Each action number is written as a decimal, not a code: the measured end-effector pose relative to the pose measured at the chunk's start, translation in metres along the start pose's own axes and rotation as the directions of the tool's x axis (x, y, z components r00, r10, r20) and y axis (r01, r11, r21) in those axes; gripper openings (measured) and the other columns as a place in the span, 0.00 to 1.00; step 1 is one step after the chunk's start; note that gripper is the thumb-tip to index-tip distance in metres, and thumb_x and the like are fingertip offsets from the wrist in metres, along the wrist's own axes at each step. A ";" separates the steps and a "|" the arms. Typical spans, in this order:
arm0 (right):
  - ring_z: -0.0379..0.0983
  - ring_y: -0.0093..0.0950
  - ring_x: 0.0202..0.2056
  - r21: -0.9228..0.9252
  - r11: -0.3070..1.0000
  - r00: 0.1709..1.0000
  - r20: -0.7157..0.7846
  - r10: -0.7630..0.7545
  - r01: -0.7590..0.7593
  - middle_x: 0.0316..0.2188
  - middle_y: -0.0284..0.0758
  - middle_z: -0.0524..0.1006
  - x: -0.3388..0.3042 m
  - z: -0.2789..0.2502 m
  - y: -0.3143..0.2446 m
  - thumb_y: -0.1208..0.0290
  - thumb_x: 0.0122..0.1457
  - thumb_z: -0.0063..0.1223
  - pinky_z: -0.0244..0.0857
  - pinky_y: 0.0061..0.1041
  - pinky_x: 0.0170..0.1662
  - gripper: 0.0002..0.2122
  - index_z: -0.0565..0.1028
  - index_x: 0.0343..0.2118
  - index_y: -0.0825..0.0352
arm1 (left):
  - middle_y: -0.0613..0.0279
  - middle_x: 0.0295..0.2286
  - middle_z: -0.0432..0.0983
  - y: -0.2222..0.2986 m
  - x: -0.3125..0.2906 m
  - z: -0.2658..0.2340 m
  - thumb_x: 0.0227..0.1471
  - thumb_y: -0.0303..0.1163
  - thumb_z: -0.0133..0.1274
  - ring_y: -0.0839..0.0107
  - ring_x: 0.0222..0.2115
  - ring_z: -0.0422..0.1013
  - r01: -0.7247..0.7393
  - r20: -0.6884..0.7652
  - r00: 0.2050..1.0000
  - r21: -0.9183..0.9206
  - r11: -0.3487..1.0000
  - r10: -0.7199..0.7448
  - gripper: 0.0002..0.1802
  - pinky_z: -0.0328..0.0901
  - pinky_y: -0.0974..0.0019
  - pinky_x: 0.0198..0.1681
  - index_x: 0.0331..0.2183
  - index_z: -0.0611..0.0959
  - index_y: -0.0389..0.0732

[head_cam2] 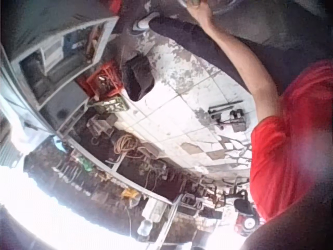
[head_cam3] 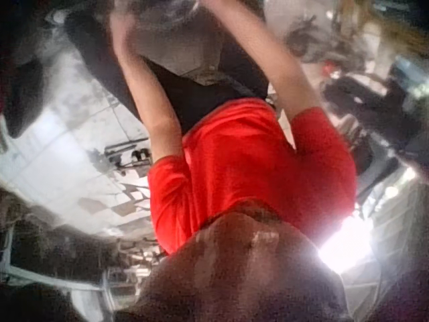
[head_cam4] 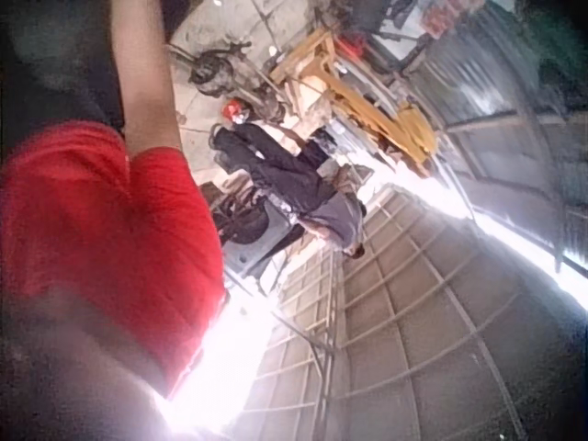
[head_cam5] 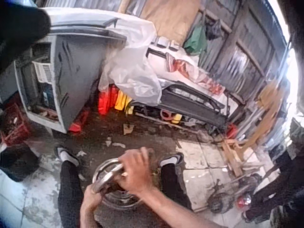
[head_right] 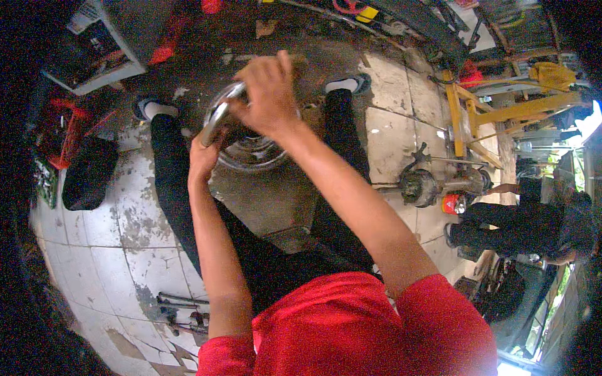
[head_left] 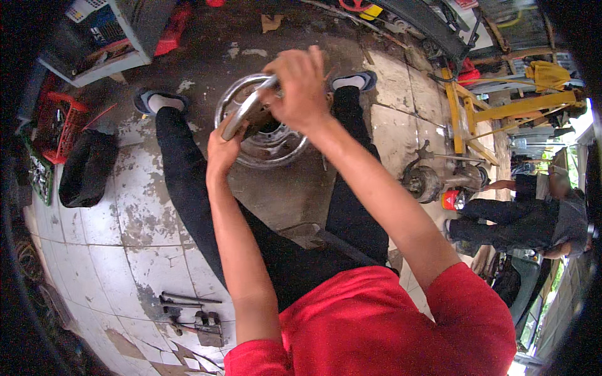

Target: The person sits on the floor and scrubs a metal brake drum with a wire brush, then wipes it with a cloth. The person rotates the drum to clean different areas and continues scrubbing and wiping until the end of the clip.

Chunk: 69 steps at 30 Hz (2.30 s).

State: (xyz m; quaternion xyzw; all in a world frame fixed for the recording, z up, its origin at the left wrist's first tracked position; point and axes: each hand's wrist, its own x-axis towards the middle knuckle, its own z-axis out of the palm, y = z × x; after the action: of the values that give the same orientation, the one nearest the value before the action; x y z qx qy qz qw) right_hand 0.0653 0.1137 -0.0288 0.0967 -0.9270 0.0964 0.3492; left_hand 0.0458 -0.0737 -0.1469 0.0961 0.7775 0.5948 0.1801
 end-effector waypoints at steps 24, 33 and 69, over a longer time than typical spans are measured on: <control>0.69 0.39 0.49 0.038 0.991 0.988 0.092 0.126 -0.130 0.37 0.37 0.76 0.006 -0.017 -0.005 0.56 0.57 0.53 0.43 0.56 0.62 0.14 0.77 0.33 0.63 | 0.49 0.40 0.80 0.013 -0.003 -0.001 0.53 0.40 0.59 0.64 0.42 0.76 0.015 -0.014 1.000 0.048 0.999 -0.014 0.24 0.65 0.65 0.48 0.49 0.79 0.38; 0.68 0.32 0.53 0.039 0.975 0.938 0.268 -0.220 0.218 0.40 0.31 0.75 -0.014 -0.008 -0.045 0.49 0.52 0.56 0.38 0.56 0.66 0.19 0.77 0.40 0.59 | 0.52 0.34 0.81 -0.022 0.008 0.002 0.51 0.32 0.57 0.68 0.35 0.75 -0.118 0.058 0.991 -0.037 0.992 0.120 0.20 0.68 0.65 0.41 0.47 0.81 0.39; 0.69 0.31 0.49 0.108 0.965 0.939 0.228 -0.257 0.238 0.37 0.30 0.75 -0.003 -0.006 -0.026 0.51 0.57 0.52 0.45 0.49 0.65 0.14 0.77 0.37 0.56 | 0.55 0.33 0.81 0.016 -0.007 0.002 0.53 0.30 0.56 0.71 0.35 0.76 -0.069 0.001 0.998 -0.099 0.993 0.070 0.16 0.68 0.65 0.41 0.45 0.82 0.38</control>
State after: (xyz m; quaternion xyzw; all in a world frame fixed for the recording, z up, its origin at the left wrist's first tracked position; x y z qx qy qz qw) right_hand 0.0776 0.0905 -0.0232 0.2371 -0.9384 0.0757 0.2396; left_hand 0.0521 -0.0700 -0.1308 0.1154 0.7428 0.6384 0.1657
